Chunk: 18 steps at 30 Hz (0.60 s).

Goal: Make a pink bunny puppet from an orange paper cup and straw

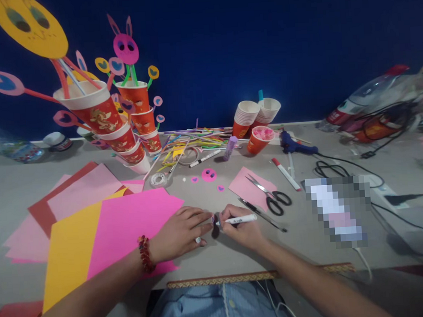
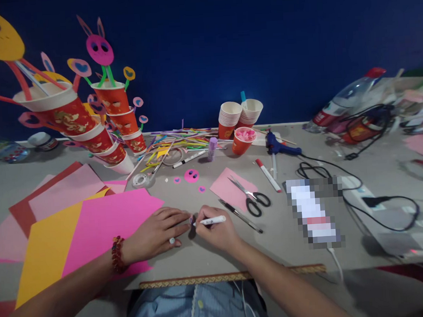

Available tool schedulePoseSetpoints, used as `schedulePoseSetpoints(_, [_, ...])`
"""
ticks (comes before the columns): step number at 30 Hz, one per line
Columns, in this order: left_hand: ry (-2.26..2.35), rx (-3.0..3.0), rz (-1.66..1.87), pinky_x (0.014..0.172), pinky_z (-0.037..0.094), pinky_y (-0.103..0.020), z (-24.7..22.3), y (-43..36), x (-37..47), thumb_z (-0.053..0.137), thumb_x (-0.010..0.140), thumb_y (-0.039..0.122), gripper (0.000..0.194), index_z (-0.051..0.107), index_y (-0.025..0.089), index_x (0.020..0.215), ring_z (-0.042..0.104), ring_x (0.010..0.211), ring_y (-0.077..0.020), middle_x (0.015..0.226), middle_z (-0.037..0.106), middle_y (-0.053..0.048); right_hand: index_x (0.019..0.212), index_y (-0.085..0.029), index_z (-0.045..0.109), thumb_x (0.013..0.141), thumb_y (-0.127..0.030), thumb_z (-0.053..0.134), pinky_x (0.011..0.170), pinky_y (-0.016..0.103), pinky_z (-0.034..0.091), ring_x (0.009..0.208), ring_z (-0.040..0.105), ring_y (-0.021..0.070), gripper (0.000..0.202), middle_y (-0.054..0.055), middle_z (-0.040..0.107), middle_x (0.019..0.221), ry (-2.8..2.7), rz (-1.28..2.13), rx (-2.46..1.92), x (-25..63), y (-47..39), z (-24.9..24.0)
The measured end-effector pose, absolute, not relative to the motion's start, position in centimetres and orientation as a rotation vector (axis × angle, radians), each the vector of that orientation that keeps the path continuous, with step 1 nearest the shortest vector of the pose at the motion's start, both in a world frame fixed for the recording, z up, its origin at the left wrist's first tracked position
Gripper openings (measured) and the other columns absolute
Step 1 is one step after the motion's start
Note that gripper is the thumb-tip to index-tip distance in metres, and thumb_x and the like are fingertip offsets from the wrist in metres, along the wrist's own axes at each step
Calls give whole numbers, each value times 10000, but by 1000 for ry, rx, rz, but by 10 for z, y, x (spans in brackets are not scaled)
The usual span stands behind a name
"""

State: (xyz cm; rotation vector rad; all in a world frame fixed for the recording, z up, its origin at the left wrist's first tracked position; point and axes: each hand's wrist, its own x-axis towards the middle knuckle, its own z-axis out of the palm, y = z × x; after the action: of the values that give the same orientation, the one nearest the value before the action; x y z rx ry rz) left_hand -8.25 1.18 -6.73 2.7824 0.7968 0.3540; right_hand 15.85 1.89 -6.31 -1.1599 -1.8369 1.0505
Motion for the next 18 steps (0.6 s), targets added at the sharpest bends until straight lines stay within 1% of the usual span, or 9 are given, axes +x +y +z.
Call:
schedulePoseSetpoints(5, [798, 2778, 344, 1069, 414, -461, -65, 12, -82, 557, 985, 389, 404, 538, 213, 1349, 500, 1308, -289, 1450, 571, -105, 640, -217, 520, 745, -160, 535, 522, 230, 355, 530, 468, 119, 121, -30, 557, 580, -1847, 1035, -1132, 159, 19, -63])
schedulePoseSetpoints(9, [799, 2783, 353, 1063, 420, -465, -66, 12, -82, 572, 978, 391, 419, 531, 212, 1355, 505, 1306, -287, 1439, 578, -109, 640, -215, 530, 767, -178, 555, 511, 230, 346, 520, 452, 117, 135, -37, 534, 569, -1803, 1045, -1157, 159, 19, -63])
schedulePoseSetpoints(14, [800, 2785, 355, 1051, 427, -470, -66, 12, -82, 560, 984, 393, 406, 538, 205, 1344, 504, 1303, -293, 1444, 577, -107, 677, -211, 561, 811, -205, 561, 543, 234, 379, 549, 494, 126, 134, -26, 584, 611, -1790, 1040, -1200, 158, 19, -62])
schedulePoseSetpoints(18, [799, 2784, 350, 1052, 426, -470, -65, 12, -81, 557, 987, 380, 395, 542, 199, 1338, 504, 1299, -291, 1442, 577, -107, 693, -210, 570, 809, -206, 563, 550, 234, 391, 561, 510, 129, 116, -17, 623, 641, -1791, 1070, -1201, 158, 19, -62])
